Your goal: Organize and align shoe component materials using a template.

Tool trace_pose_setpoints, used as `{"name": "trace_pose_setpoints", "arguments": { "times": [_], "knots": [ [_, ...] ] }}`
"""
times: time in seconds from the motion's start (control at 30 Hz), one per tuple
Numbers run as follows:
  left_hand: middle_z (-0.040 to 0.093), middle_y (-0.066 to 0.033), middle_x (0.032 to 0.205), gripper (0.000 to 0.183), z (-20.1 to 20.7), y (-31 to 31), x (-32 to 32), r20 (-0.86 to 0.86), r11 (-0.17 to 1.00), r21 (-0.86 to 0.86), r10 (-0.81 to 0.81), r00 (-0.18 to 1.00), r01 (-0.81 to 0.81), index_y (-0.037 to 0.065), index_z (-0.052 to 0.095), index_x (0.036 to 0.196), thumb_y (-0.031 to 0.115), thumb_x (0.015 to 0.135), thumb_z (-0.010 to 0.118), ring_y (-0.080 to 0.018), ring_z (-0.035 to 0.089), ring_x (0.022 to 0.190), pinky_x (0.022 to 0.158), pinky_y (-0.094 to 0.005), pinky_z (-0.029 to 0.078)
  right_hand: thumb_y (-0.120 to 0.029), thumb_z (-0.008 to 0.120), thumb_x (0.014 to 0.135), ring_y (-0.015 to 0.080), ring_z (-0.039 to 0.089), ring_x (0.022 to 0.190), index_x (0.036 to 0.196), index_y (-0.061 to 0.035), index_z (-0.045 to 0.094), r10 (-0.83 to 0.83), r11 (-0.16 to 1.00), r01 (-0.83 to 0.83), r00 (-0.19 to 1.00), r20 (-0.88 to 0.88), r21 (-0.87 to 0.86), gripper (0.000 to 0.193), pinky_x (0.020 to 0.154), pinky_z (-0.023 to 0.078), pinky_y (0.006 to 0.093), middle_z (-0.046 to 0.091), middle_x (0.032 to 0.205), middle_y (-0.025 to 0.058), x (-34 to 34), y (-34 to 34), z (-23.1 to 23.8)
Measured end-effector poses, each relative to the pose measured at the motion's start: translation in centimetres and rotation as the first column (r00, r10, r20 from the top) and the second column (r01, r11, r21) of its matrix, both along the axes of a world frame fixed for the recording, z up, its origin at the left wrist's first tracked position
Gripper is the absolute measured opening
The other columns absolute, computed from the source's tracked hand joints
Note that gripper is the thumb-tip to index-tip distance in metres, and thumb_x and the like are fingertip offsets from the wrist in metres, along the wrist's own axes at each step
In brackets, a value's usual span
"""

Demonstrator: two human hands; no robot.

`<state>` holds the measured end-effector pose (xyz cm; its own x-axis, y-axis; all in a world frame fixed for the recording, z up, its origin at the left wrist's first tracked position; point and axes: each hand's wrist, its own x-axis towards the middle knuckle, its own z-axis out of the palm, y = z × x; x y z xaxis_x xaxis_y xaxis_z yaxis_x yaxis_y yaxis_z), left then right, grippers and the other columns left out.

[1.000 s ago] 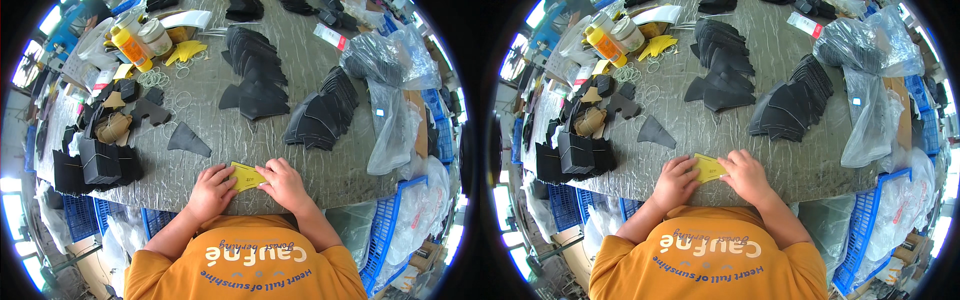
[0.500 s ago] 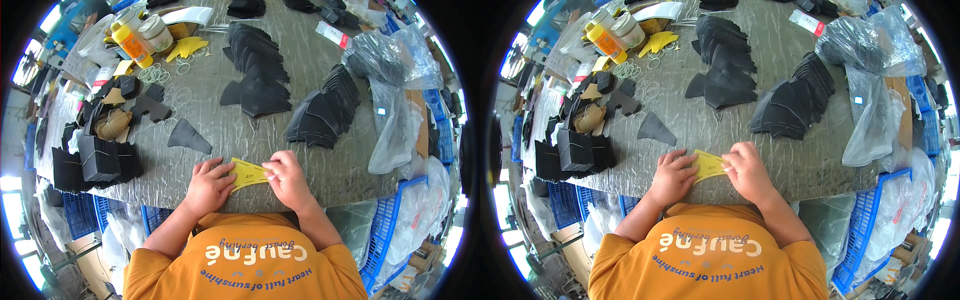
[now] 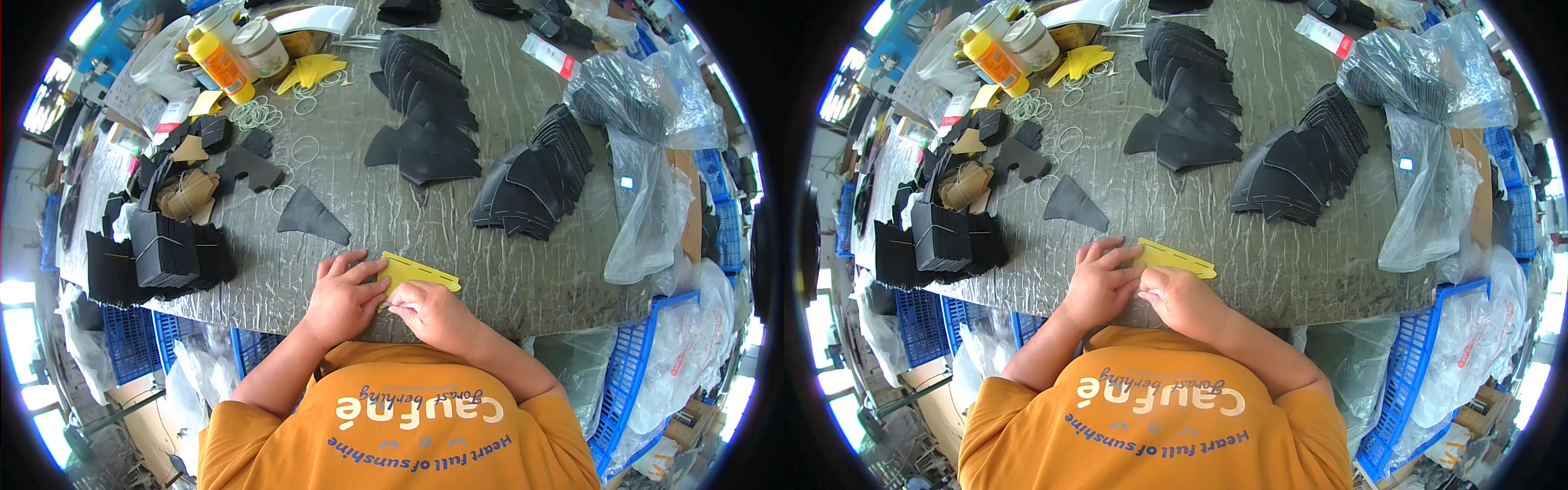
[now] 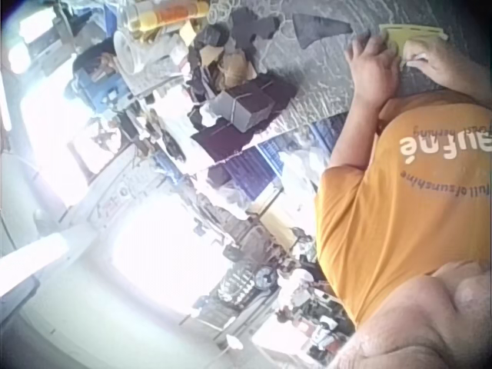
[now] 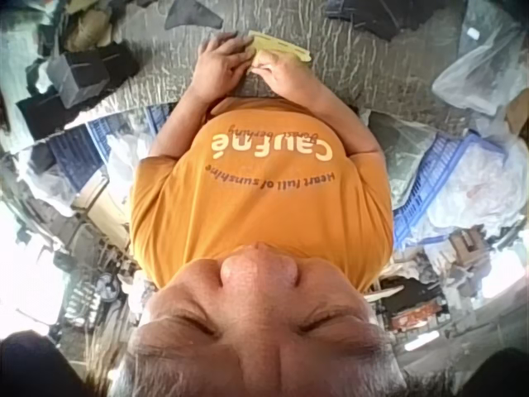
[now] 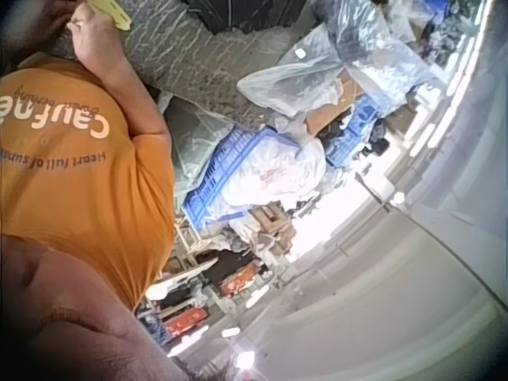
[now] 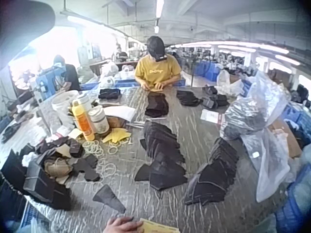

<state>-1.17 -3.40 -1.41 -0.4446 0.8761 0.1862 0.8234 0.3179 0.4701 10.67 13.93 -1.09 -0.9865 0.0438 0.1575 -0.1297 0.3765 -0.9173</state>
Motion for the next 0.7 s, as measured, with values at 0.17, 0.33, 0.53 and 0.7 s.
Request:
{"name": "trace_pose_setpoints", "arguments": {
  "times": [0.17, 0.33, 0.53, 0.7],
  "knots": [
    [0.066, -0.0002, 0.127, 0.026, -0.1, 0.0, -0.1, 0.022, 1.0, 0.006, 0.01, 1.0, -0.01, 0.016, 0.078, 0.1, 0.016, 0.074, 0.078, -0.0321, 0.055, 0.121, 0.1, -0.0483, 0.041, -0.003, 0.067, 0.087, 0.0394, 0.064, 0.077, 0.088, -0.0023, 0.057, -0.168, 0.978, 0.158, 0.984, 0.063, 0.14, 0.01, 0.066, 0.05, 0.0451, 0.063, 0.081, 0.0189, 1.4, 3.1, 1.7],
    [0.066, -0.0003, 0.127, 0.026, -0.1, -0.1, 0.0, 0.016, 1.0, 0.001, 0.017, 1.0, -0.017, 0.016, 0.077, 0.1, 0.015, 0.074, 0.078, -0.0319, 0.055, 0.121, 0.1, -0.0485, 0.041, -0.001, 0.068, 0.085, 0.0372, 0.064, 0.068, 0.085, -0.0027, 0.056, -0.367, 0.883, 0.302, 0.921, 0.129, 0.36, 0.012, 0.059, 0.05, 0.0421, 0.063, 0.079, 0.0166, 2.3, 6.1, 3.5],
    [0.066, -0.0001, 0.126, 0.026, 0.0, 0.1, 0.2, 0.032, 1.0, 0.004, 0.018, 0.999, -0.018, 0.016, 0.077, 0.1, 0.015, 0.074, 0.078, -0.0319, 0.055, 0.122, 0.101, -0.0487, 0.04, 0.0, 0.067, 0.087, 0.0368, 0.065, 0.072, 0.087, -0.0025, 0.059, -0.243, 0.967, 0.249, 0.966, -0.093, 0.054, 0.008, 0.063, 0.051, 0.041, 0.064, 0.079, 0.0158, -2.6, 3.0, 1.4],
    [0.066, -0.0002, 0.126, 0.025, -0.1, 0.0, 0.2, 0.033, 1.0, 0.001, 0.028, 0.999, -0.028, 0.017, 0.078, 0.1, 0.015, 0.075, 0.078, -0.032, 0.055, 0.122, 0.102, -0.0487, 0.04, 0.001, 0.066, 0.088, 0.0373, 0.065, 0.072, 0.087, -0.0022, 0.059, -0.173, 0.982, 0.177, 0.984, -0.05, 0.071, 0.007, 0.063, 0.05, 0.0418, 0.065, 0.08, 0.0165, -3.0, 3.1, 0.3]
  ]
}}
